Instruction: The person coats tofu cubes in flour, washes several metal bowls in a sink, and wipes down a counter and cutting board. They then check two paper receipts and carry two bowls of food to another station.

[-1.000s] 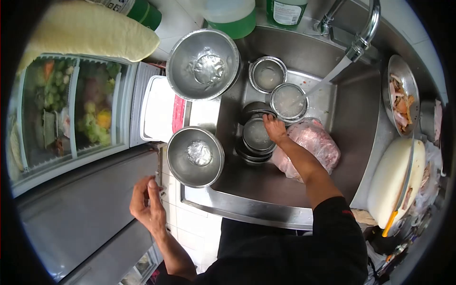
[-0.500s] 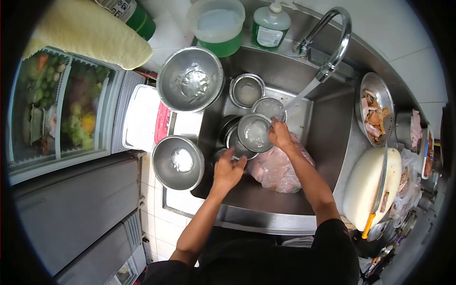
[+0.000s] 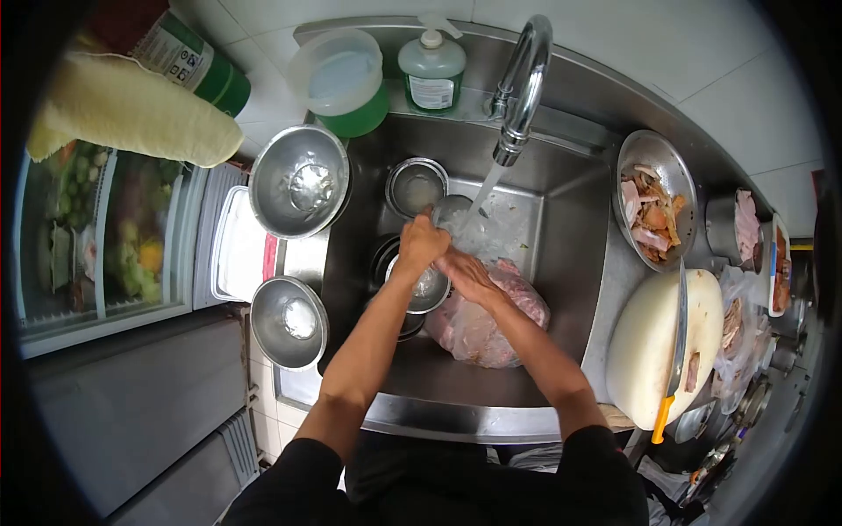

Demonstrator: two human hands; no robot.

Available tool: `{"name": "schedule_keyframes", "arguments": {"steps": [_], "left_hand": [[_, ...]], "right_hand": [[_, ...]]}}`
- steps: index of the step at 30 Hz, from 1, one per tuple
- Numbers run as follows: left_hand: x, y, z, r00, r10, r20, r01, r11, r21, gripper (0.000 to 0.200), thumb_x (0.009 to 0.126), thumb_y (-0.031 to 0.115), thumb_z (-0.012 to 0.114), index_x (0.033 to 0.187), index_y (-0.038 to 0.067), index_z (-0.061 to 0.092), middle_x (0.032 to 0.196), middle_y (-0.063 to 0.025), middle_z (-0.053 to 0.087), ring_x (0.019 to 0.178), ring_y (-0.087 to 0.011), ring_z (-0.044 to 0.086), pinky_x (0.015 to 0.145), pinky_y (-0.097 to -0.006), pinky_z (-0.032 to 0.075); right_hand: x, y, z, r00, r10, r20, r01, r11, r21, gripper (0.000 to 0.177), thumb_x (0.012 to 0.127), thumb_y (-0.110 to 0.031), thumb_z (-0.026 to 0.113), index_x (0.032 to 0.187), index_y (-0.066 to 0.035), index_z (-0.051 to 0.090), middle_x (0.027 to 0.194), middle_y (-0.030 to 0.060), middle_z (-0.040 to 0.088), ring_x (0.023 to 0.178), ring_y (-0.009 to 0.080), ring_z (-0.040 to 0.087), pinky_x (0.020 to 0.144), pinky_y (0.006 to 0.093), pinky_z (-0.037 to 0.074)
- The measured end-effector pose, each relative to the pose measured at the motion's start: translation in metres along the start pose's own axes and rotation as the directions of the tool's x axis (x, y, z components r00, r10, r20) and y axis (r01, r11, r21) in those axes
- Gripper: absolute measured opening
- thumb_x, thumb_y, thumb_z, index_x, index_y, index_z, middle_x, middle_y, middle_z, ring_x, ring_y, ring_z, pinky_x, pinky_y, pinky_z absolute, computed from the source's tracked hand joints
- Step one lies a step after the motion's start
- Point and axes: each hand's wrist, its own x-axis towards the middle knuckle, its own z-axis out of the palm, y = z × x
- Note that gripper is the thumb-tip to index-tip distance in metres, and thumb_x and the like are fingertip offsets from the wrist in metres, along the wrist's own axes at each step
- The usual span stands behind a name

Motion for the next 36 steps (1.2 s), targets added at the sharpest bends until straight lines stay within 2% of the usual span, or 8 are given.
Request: {"name": "schedule_keyframes", "arguments": {"steps": [4, 6, 11, 17, 22, 28, 30, 36], "left_hand": [[0.029, 0.001, 0.005, 0.923, -0.209, 0.323, 0.168, 0.974, 0.151, 0.050, 0.072, 0.023, 0.050, 0.113, -0.005, 0.053, 0.105, -0.0293, 0.058, 0.101, -0.0367, 0.057, 0.088, -0.0402, 0.045], [0.032, 0.023, -0.005, 0.929, -0.251, 0.271, 0.212, 0.963, 0.165, 0.050, 0.072, 0.027, 0.051, 0.109, -0.006, 0.056, 0.102, -0.0295, 0.059, 0.102, -0.0361, 0.057, 0.090, -0.0400, 0.044], [0.022, 0.042, 0.005, 0.965, -0.232, 0.124, 0.211, 0.964, 0.159, 0.048, 0.075, 0.035, 0.053, 0.104, -0.002, 0.061, 0.100, -0.0257, 0.061, 0.100, -0.0351, 0.058, 0.089, -0.0406, 0.043], [0.014, 0.038, 0.030, 0.993, 0.108, -0.053, -0.119, 0.820, -0.559, 0.032, 0.083, 0.023, 0.051, 0.107, 0.004, 0.061, 0.098, -0.0192, 0.063, 0.097, -0.0334, 0.059, 0.086, -0.0352, 0.043], [-0.003, 0.057, 0.020, 0.990, -0.095, -0.100, 0.025, 0.838, -0.544, 0.032, 0.085, 0.023, 0.053, 0.108, 0.004, 0.061, 0.104, -0.0147, 0.062, 0.098, -0.0268, 0.058, 0.086, -0.0325, 0.042], [0.018, 0.029, 0.034, 0.916, -0.087, 0.392, 0.394, 0.000, -0.919, 0.058, 0.082, 0.034, 0.059, 0.125, -0.001, 0.044, 0.122, -0.0137, 0.050, 0.099, -0.0233, 0.054, 0.089, -0.0281, 0.040], [-0.004, 0.052, 0.004, 0.935, -0.155, 0.320, 0.346, 0.191, -0.919, 0.064, 0.080, 0.033, 0.060, 0.130, 0.000, 0.037, 0.122, -0.0168, 0.048, 0.098, -0.0266, 0.054, 0.086, -0.0288, 0.042], [0.001, 0.019, -0.041, 0.879, -0.298, 0.372, 0.475, 0.605, -0.639, 0.041, 0.076, 0.009, 0.046, 0.115, -0.004, 0.049, 0.088, -0.0214, 0.061, 0.079, -0.0279, 0.063, 0.055, -0.0378, 0.055]], "right_hand": [[-0.013, -0.002, -0.013, 0.970, -0.178, -0.166, 0.192, 0.978, 0.078, 0.042, 0.074, -0.024, 0.067, 0.106, 0.001, 0.057, 0.092, 0.0224, 0.061, 0.090, 0.0341, 0.059, 0.078, 0.0414, 0.045], [-0.010, -0.002, -0.026, 0.981, 0.191, -0.007, -0.186, 0.962, 0.200, 0.034, 0.071, -0.020, 0.073, 0.091, 0.005, 0.062, 0.076, 0.0172, 0.064, 0.073, 0.0237, 0.062, 0.070, 0.0339, 0.048], [0.003, -0.005, -0.037, 0.871, 0.332, -0.362, -0.058, 0.802, 0.595, 0.018, 0.070, -0.004, 0.072, 0.085, 0.001, 0.064, 0.076, 0.0053, 0.065, 0.070, 0.0106, 0.057, 0.064, 0.0265, 0.046], [-0.006, -0.009, -0.065, 0.696, 0.617, -0.367, -0.183, 0.647, 0.740, 0.039, 0.092, -0.032, 0.049, 0.084, 0.004, 0.063, 0.082, 0.0048, 0.063, 0.073, 0.0105, 0.055, 0.067, 0.0220, 0.043], [0.001, -0.048, -0.066, 0.638, 0.433, -0.637, 0.245, 0.670, 0.701, 0.041, 0.094, -0.034, 0.045, 0.095, 0.003, 0.064, 0.082, 0.0068, 0.062, 0.076, 0.0109, 0.051, 0.071, 0.0242, 0.042], [0.003, -0.062, -0.076, 0.726, 0.341, -0.597, 0.380, 0.525, 0.762, 0.038, 0.094, -0.027, 0.045, 0.116, 0.003, 0.050, 0.094, 0.0120, 0.063, 0.085, 0.0208, 0.057, 0.078, 0.0295, 0.043], [0.001, -0.063, -0.073, 0.835, 0.292, -0.466, -0.029, 0.869, 0.494, 0.034, 0.089, -0.018, 0.051, 0.116, 0.002, 0.050, 0.097, 0.0094, 0.062, 0.092, 0.0205, 0.056, 0.082, 0.0289, 0.041], [-0.016, -0.054, -0.087, 0.939, -0.339, -0.050, 0.323, 0.924, -0.205, 0.066, 0.075, -0.032, 0.057, 0.130, -0.001, 0.037, 0.135, 0.0221, 0.036, 0.126, 0.0331, 0.033, 0.101, 0.0455, 0.027]]}}
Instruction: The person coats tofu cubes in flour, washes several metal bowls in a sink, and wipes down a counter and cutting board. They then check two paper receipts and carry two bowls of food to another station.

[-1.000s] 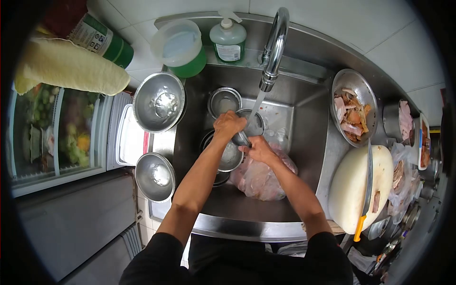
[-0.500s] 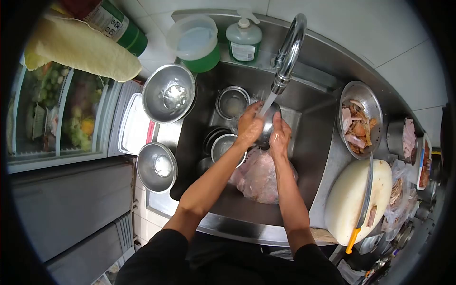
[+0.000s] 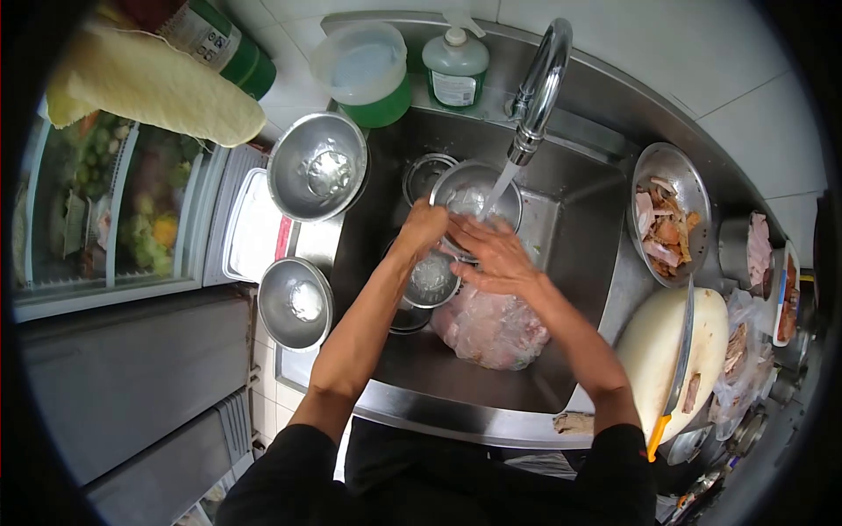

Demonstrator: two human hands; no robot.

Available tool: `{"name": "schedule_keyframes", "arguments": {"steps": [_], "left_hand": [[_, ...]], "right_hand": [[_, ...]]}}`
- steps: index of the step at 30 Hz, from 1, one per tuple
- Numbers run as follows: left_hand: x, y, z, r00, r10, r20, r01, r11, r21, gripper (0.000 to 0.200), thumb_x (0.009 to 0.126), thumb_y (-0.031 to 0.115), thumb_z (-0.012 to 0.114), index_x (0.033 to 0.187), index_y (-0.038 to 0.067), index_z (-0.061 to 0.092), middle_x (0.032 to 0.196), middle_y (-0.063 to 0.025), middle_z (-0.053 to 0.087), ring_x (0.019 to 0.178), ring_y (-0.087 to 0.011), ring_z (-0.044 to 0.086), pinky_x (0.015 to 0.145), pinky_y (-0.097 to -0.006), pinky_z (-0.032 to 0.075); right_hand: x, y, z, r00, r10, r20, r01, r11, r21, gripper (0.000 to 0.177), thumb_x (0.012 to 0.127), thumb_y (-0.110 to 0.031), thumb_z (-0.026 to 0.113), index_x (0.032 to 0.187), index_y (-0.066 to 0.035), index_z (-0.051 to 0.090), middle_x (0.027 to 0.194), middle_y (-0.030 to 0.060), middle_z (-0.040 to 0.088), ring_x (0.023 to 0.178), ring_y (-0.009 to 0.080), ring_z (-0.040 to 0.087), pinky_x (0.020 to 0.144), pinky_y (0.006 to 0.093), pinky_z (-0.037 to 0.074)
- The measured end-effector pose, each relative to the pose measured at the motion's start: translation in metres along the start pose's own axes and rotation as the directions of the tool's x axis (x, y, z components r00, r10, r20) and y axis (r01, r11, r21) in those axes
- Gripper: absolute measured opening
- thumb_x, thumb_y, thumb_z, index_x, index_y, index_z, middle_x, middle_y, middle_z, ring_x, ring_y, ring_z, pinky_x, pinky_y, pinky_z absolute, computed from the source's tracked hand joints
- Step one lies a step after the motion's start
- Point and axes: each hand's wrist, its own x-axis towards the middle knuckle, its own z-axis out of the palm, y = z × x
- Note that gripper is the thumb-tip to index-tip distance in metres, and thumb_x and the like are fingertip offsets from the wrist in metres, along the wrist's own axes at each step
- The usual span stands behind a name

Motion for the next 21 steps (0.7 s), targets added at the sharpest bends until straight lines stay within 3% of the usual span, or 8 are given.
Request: {"name": "schedule_keyframes", "arguments": {"steps": [2, 6, 9, 11, 13, 14, 19, 21], "left_hand": [[-0.011, 0.005, 0.000, 0.999, 0.005, 0.043, -0.011, 0.989, 0.150, 0.044, 0.075, 0.009, 0.045, 0.117, -0.005, 0.047, 0.085, -0.0228, 0.061, 0.077, -0.0292, 0.064, 0.054, -0.0387, 0.054], [-0.036, 0.012, 0.024, 0.895, 0.446, 0.016, -0.291, 0.555, 0.780, 0.051, 0.072, 0.005, 0.051, 0.121, -0.002, 0.039, 0.082, -0.0308, 0.059, 0.071, -0.0379, 0.064, 0.059, -0.0462, 0.052], [-0.071, 0.033, 0.016, 0.843, 0.538, 0.018, -0.263, 0.382, 0.886, 0.051, 0.072, 0.002, 0.051, 0.122, 0.001, 0.040, 0.101, -0.0341, 0.055, 0.078, -0.0430, 0.060, 0.068, -0.0490, 0.050], [-0.089, 0.045, -0.016, 0.841, 0.534, -0.091, -0.207, 0.472, 0.857, 0.051, 0.071, 0.000, 0.050, 0.122, 0.002, 0.042, 0.115, -0.0318, 0.049, 0.091, -0.0419, 0.058, 0.078, -0.0461, 0.048], [-0.098, 0.044, -0.067, 0.574, 0.808, -0.138, -0.410, 0.428, 0.805, 0.047, 0.073, 0.001, 0.052, 0.120, 0.000, 0.047, 0.101, -0.0265, 0.057, 0.084, -0.0354, 0.062, 0.074, -0.0391, 0.050], [-0.118, 0.056, -0.090, 0.730, 0.618, -0.292, -0.358, 0.709, 0.608, 0.042, 0.073, 0.000, 0.049, 0.115, -0.003, 0.051, 0.099, -0.0224, 0.061, 0.084, -0.0284, 0.062, 0.077, -0.0350, 0.047], [-0.185, 0.053, -0.189, 0.718, 0.324, -0.616, 0.046, 0.861, 0.507, 0.015, 0.065, 0.008, 0.056, 0.073, -0.004, 0.062, 0.051, -0.0050, 0.054, 0.038, -0.0092, 0.044, 0.035, -0.0257, 0.032], [-0.191, 0.023, -0.217, 0.778, 0.238, -0.582, 0.072, 0.885, 0.459, 0.012, 0.066, 0.005, 0.056, 0.071, -0.005, 0.062, 0.053, -0.0044, 0.055, 0.040, -0.0097, 0.045, 0.037, -0.0256, 0.033]], "right_hand": [[0.002, 0.027, -0.005, 0.993, -0.049, -0.110, 0.006, 0.930, -0.367, 0.068, 0.078, -0.034, 0.055, 0.134, -0.002, 0.033, 0.138, 0.0200, 0.033, 0.130, 0.0299, 0.029, 0.105, 0.0455, 0.022], [0.008, 0.021, 0.057, 0.912, 0.255, -0.320, -0.315, 0.937, -0.151, 0.060, 0.086, -0.035, 0.048, 0.135, -0.004, 0.032, 0.143, 0.0224, 0.021, 0.133, 0.0383, 0.018, 0.107, 0.0518, 0.015], [-0.007, 0.028, 0.102, 0.933, 0.089, -0.350, -0.101, 0.995, -0.017, 0.063, 0.084, -0.032, 0.051, 0.137, -0.006, 0.030, 0.143, 0.0247, 0.019, 0.132, 0.0443, 0.014, 0.106, 0.0526, 0.016], [-0.009, 0.023, 0.110, 0.813, 0.238, -0.531, -0.246, 0.968, 0.057, 0.070, 0.077, -0.028, 0.060, 0.135, -0.002, 0.031, 0.142, 0.0275, 0.018, 0.131, 0.0467, 0.014, 0.107, 0.0518, 0.015], [-0.002, 0.063, 0.134, 0.789, 0.282, -0.546, -0.314, 0.949, 0.036, 0.072, 0.075, -0.030, 0.063, 0.133, -0.001, 0.033, 0.141, 0.0285, 0.018, 0.131, 0.0467, 0.015, 0.107, 0.0522, 0.014], [0.002, 0.079, 0.141, 0.772, 0.307, -0.557, -0.370, 0.929, -0.001, 0.074, 0.072, -0.031, 0.066, 0.132, 0.000, 0.035, 0.141, 0.0295, 0.018, 0.130, 0.0467, 0.017, 0.107, 0.0525, 0.014], [0.013, 0.138, 0.175, 0.811, 0.575, 0.105, -0.497, 0.773, -0.394, 0.072, 0.069, -0.035, 0.067, 0.130, -0.005, 0.042, 0.139, 0.0169, 0.033, 0.131, 0.0364, 0.023, 0.106, 0.0555, 0.011], [0.025, 0.144, 0.172, 0.453, 0.655, 0.605, -0.417, 0.755, -0.506, 0.068, 0.073, -0.038, 0.065, 0.130, -0.009, 0.042, 0.138, 0.0117, 0.036, 0.131, 0.0299, 0.026, 0.106, 0.0567, 0.010]]}}
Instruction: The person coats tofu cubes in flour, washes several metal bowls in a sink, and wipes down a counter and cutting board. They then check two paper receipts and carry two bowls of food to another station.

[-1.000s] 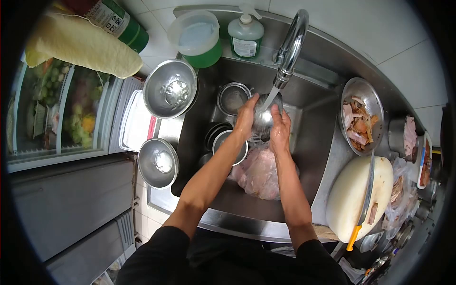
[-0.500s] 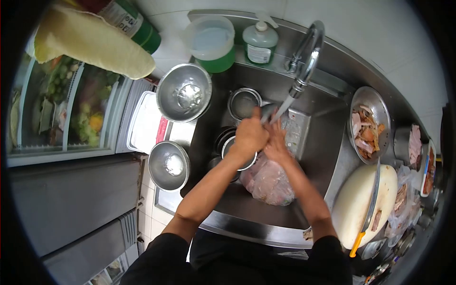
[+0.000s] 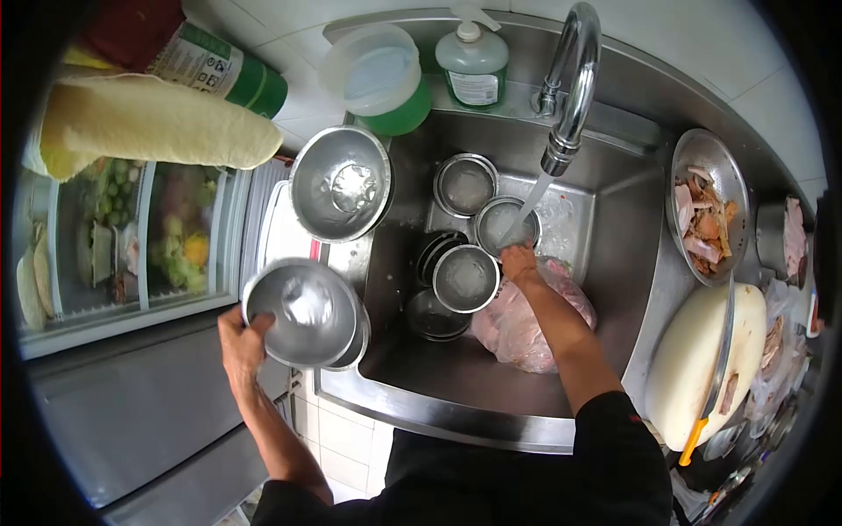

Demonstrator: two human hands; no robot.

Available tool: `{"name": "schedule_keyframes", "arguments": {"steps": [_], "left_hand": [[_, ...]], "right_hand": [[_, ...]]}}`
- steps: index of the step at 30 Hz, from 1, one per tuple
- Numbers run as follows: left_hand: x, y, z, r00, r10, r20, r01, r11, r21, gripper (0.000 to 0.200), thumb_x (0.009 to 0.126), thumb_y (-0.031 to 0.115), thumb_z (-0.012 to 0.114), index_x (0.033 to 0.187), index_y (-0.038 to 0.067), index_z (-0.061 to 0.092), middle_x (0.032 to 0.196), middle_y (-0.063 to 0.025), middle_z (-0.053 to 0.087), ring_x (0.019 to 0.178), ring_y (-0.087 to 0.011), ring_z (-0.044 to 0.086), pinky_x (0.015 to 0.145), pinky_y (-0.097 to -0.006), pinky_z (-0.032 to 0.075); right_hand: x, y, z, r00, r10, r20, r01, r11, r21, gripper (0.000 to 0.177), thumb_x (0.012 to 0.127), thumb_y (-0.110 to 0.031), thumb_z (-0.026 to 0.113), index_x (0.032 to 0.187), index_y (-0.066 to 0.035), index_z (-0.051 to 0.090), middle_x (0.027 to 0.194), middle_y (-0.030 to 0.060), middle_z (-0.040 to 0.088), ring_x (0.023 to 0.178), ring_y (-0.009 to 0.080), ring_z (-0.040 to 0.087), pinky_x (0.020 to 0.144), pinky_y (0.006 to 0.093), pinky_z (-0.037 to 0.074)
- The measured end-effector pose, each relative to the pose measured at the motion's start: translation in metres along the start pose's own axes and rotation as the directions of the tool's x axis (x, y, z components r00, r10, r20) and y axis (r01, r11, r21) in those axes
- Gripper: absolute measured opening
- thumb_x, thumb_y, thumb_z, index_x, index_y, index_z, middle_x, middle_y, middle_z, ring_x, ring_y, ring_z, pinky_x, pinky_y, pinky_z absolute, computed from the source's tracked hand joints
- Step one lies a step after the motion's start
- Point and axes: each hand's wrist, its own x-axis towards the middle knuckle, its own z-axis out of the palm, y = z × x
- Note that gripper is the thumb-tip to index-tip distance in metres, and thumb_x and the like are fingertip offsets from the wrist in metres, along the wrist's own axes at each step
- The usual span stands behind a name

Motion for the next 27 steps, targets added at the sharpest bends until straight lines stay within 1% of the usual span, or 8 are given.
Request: {"name": "schedule_keyframes", "arguments": {"steps": [2, 4, 10, 15, 17, 19, 23, 27], "left_hand": [[0.007, -0.055, 0.007, 1.000, -0.006, 0.013, 0.007, 0.999, -0.042, 0.010, 0.066, 0.002, 0.059, 0.072, -0.005, 0.063, 0.059, -0.0058, 0.060, 0.048, -0.0123, 0.051, 0.046, -0.0261, 0.039], [0.008, -0.080, 0.013, 0.999, -0.033, 0.020, 0.034, 0.999, -0.022, 0.010, 0.066, 0.002, 0.062, 0.074, -0.004, 0.063, 0.061, -0.0075, 0.061, 0.051, -0.0144, 0.053, 0.050, -0.0273, 0.041], [-0.007, -0.071, 0.030, 0.928, 0.304, -0.217, -0.196, 0.890, 0.410, 0.036, 0.070, 0.014, 0.071, 0.101, 0.000, 0.058, 0.092, -0.0222, 0.062, 0.075, -0.0315, 0.060, 0.068, -0.0389, 0.046], [0.006, -0.094, 0.032, 0.967, 0.220, -0.129, -0.188, 0.957, 0.221, 0.027, 0.072, 0.013, 0.069, 0.094, -0.001, 0.062, 0.081, -0.0184, 0.064, 0.072, -0.0274, 0.061, 0.067, -0.0352, 0.046], [0.011, -0.101, 0.029, 0.977, 0.172, -0.123, -0.148, 0.971, 0.185, 0.024, 0.073, 0.013, 0.069, 0.090, -0.002, 0.063, 0.077, -0.0159, 0.065, 0.070, -0.0252, 0.061, 0.066, -0.0337, 0.046], [0.010, -0.094, 0.023, 0.988, 0.125, -0.093, -0.123, 0.992, 0.028, 0.022, 0.073, 0.014, 0.071, 0.086, -0.003, 0.065, 0.071, -0.0100, 0.065, 0.067, -0.0205, 0.060, 0.065, -0.0308, 0.045], [0.010, -0.099, 0.023, 1.000, 0.007, 0.004, -0.006, 0.969, -0.247, 0.025, 0.072, 0.015, 0.073, 0.088, -0.002, 0.065, 0.077, -0.0098, 0.065, 0.067, -0.0187, 0.058, 0.064, -0.0298, 0.045], [0.011, -0.103, 0.042, 0.927, 0.373, -0.029, -0.367, 0.922, 0.121, 0.025, 0.075, 0.013, 0.071, 0.095, 0.001, 0.065, 0.094, -0.0153, 0.063, 0.077, -0.0209, 0.060, 0.069, -0.0300, 0.046]], "right_hand": [[-0.013, -0.005, 0.012, 0.964, -0.028, -0.264, 0.019, 0.999, -0.035, 0.065, 0.074, -0.038, 0.063, 0.130, -0.011, 0.043, 0.134, 0.0123, 0.041, 0.129, 0.0289, 0.031, 0.106, 0.0561, 0.010], [-0.021, -0.008, 0.040, 0.664, -0.097, -0.741, -0.041, 0.985, -0.166, 0.052, 0.078, -0.037, 0.061, 0.122, -0.011, 0.049, 0.119, 0.0122, 0.054, 0.117, 0.0257, 0.046, 0.104, 0.0536, 0.019], [-0.006, -0.016, 0.041, 0.767, -0.052, -0.640, 0.071, 0.997, 0.005, 0.022, 0.075, -0.027, 0.061, 0.089, -0.010, 0.063, 0.090, 0.0128, 0.064, 0.085, 0.0289, 0.062, 0.088, 0.0442, 0.038], [-0.047, -0.011, 0.019, 0.685, -0.060, -0.726, 0.261, 0.951, 0.168, 0.015, 0.070, -0.023, 0.066, 0.075, -0.008, 0.065, 0.075, 0.0151, 0.064, 0.072, 0.0318, 0.063, 0.060, 0.0405, 0.049], [-0.052, -0.019, 0.008, 0.494, 0.229, -0.839, 0.376, 0.813, 0.443, 0.022, 0.068, -0.025, 0.072, 0.071, -0.006, 0.062, 0.067, 0.0149, 0.061, 0.059, 0.0291, 0.059, 0.055, 0.0402, 0.045], [-0.043, -0.014, 0.001, 0.592, 0.356, -0.723, 0.390, 0.658, 0.644, 0.032, 0.071, -0.031, 0.073, 0.069, -0.003, 0.058, 0.060, 0.0120, 0.057, 0.050, 0.0247, 0.049, 0.051, 0.0382, 0.041], [-0.077, -0.024, -0.031, 0.537, 0.443, -0.718, 0.562, 0.446, 0.696, 0.039, 0.078, -0.037, 0.067, 0.070, 0.000, 0.056, 0.059, 0.0104, 0.054, 0.053, 0.0234, 0.045, 0.055, 0.0358, 0.040], [-0.073, -0.023, -0.036, 0.555, 0.462, -0.692, 0.561, 0.406, 0.721, 0.046, 0.082, -0.043, 0.060, 0.084, 0.003, 0.059, 0.076, 0.0180, 0.061, 0.074, 0.0304, 0.056, 0.071, 0.0374, 0.043]]}}
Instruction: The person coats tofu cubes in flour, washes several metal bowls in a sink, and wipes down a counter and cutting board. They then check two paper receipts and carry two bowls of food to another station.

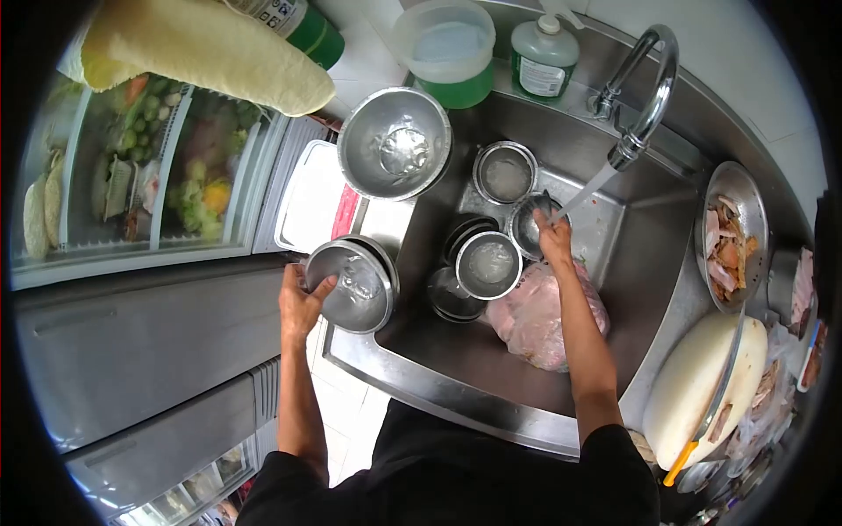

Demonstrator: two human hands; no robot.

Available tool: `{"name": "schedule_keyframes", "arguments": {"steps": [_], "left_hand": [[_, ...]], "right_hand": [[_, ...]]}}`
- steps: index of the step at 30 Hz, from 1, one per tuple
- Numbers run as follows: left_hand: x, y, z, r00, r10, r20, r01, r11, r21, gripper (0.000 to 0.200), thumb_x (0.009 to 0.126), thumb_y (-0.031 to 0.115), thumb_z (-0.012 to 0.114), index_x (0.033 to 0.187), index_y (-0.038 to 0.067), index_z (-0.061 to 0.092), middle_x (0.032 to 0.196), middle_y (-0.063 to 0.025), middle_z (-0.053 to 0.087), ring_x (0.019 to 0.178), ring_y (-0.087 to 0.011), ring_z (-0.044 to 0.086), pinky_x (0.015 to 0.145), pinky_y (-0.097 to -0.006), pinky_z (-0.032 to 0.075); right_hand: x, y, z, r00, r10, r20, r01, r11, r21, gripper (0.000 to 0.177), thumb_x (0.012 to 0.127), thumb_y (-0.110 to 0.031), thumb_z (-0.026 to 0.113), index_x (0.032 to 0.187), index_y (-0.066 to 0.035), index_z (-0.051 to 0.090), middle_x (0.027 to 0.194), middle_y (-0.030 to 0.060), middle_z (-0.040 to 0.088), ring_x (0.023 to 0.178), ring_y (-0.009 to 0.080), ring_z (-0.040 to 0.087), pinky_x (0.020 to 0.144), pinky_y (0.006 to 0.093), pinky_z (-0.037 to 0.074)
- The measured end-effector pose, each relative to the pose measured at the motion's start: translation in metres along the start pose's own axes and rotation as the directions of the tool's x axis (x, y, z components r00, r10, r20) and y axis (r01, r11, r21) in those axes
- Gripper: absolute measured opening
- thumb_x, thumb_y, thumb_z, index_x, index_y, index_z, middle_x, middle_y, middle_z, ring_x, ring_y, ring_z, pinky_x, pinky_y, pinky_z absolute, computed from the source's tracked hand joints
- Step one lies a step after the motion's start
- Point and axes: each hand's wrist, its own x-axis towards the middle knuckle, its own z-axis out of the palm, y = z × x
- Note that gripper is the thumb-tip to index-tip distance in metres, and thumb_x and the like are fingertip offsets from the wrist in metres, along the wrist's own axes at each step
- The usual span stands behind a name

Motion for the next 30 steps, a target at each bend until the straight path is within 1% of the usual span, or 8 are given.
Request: {"name": "schedule_keyframes", "arguments": {"steps": [2, 7, 13, 17, 22, 24, 28, 30], "left_hand": [[-0.004, 0.001, 0.015, 0.950, -0.313, -0.010, 0.313, 0.950, -0.001, 0.025, 0.079, 0.011, 0.067, 0.101, -0.001, 0.062, 0.095, -0.0148, 0.064, 0.082, -0.0212, 0.060, 0.072, -0.0310, 0.046], [0.008, -0.003, 0.018, 0.909, -0.412, 0.064, 0.414, 0.873, -0.257, 0.025, 0.082, 0.012, 0.064, 0.099, -0.006, 0.060, 0.085, -0.0126, 0.065, 0.077, -0.0172, 0.059, 0.070, -0.0299, 0.047], [-0.008, 0.084, -0.007, 0.910, -0.040, -0.414, 0.079, 0.994, 0.078, 0.024, 0.083, 0.016, 0.064, 0.098, -0.001, 0.062, 0.080, -0.0114, 0.064, 0.077, -0.0127, 0.060, 0.066, -0.0237, 0.047], [-0.043, 0.166, 0.063, 0.946, 0.078, 0.314, 0.125, 0.807, -0.577, 0.027, 0.085, 0.017, 0.061, 0.106, 0.000, 0.062, 0.103, -0.0141, 0.063, 0.093, -0.0234, 0.061, 0.082, -0.0303, 0.047], [0.021, 0.222, 0.204, 0.683, 0.730, -0.013, -0.724, 0.676, -0.137, 0.034, 0.089, 0.021, 0.051, 0.119, 0.004, 0.055, 0.121, -0.0132, 0.053, 0.105, -0.0239, 0.054, 0.089, -0.0319, 0.041], [0.052, 0.218, 0.237, 0.844, 0.477, 0.246, -0.162, 0.663, -0.731, 0.036, 0.089, 0.027, 0.049, 0.113, 0.001, 0.058, 0.113, -0.0148, 0.057, 0.101, -0.0219, 0.055, 0.083, -0.0307, 0.043], [0.057, 0.217, 0.266, 0.743, 0.022, 0.669, 0.632, 0.306, -0.712, 0.051, 0.086, 0.037, 0.047, 0.119, -0.001, 0.053, 0.122, -0.0177, 0.053, 0.115, -0.0293, 0.048, 0.100, -0.0342, 0.032], [0.026, 0.242, 0.262, 0.933, -0.118, 0.340, 0.332, 0.646, -0.688, 0.070, 0.081, 0.045, 0.053, 0.130, -0.003, 0.039, 0.132, -0.0233, 0.040, 0.125, -0.0324, 0.037, 0.104, -0.0358, 0.027]], "right_hand": [[0.009, 0.014, 0.005, 0.997, -0.016, 0.069, 0.011, 0.997, 0.078, 0.052, 0.082, -0.047, 0.055, 0.101, 0.001, 0.059, 0.098, 0.0244, 0.060, 0.100, 0.0391, 0.054, 0.086, 0.0406, 0.039], [0.001, -0.034, -0.010, 0.997, -0.031, 0.070, 0.014, 0.971, 0.237, 0.031, 0.085, -0.029, 0.060, 0.097, -0.001, 0.060, 0.089, 0.0158, 0.063, 0.085, 0.0246, 0.056, 0.079, 0.0332, 0.041], [-0.011, -0.046, -0.024, 0.993, 0.004, -0.114, 0.049, 0.888, 0.457, 0.016, 0.084, -0.015, 0.063, 0.076, -0.003, 0.058, 0.066, -0.0044, 0.051, 0.061, 0.0051, 0.039, 0.057, 0.0214, 0.033], [-0.041, -0.080, -0.033, 0.991, 0.049, -0.123, 0.036, 0.794, 0.607, 0.019, 0.087, -0.019, 0.059, 0.074, -0.004, 0.058, 0.069, -0.0066, 0.050, 0.063, 0.0024, 0.038, 0.057, 0.0186, 0.031], [-0.074, -0.107, -0.040, 0.989, -0.098, -0.112, 0.149, 0.576, 0.804, 0.023, 0.092, -0.023, 0.053, 0.086, -0.002, 0.060, 0.079, -0.0024, 0.056, 0.071, 0.0043, 0.046, 0.064, 0.0191, 0.038], [-0.074, -0.118, -0.052, 0.986, 0.048, -0.160, 0.100, 0.599, 0.795, 0.024, 0.092, -0.024, 0.052, 0.090, -0.001, 0.060, 0.083, 0.0000, 0.059, 0.074, 0.0062, 0.050, 0.067, 0.0206, 0.040], [-0.066, -0.119, -0.067, 0.986, 0.034, -0.161, 0.122, 0.505, 0.854, 0.021, 0.090, -0.021, 0.057, 0.096, -0.001, 0.060, 0.091, 0.0016, 0.061, 0.078, 0.0066, 0.052, 0.075, 0.0216, 0.041], [-0.059, -0.120, -0.060, 0.965, 0.065, -0.252, 0.184, 0.513, 0.839, 0.020, 0.090, -0.020, 0.056, 0.096, -0.002, 0.059, 0.085, 0.0009, 0.060, 0.075, 0.0063, 0.051, 0.071, 0.0230, 0.043]]}}
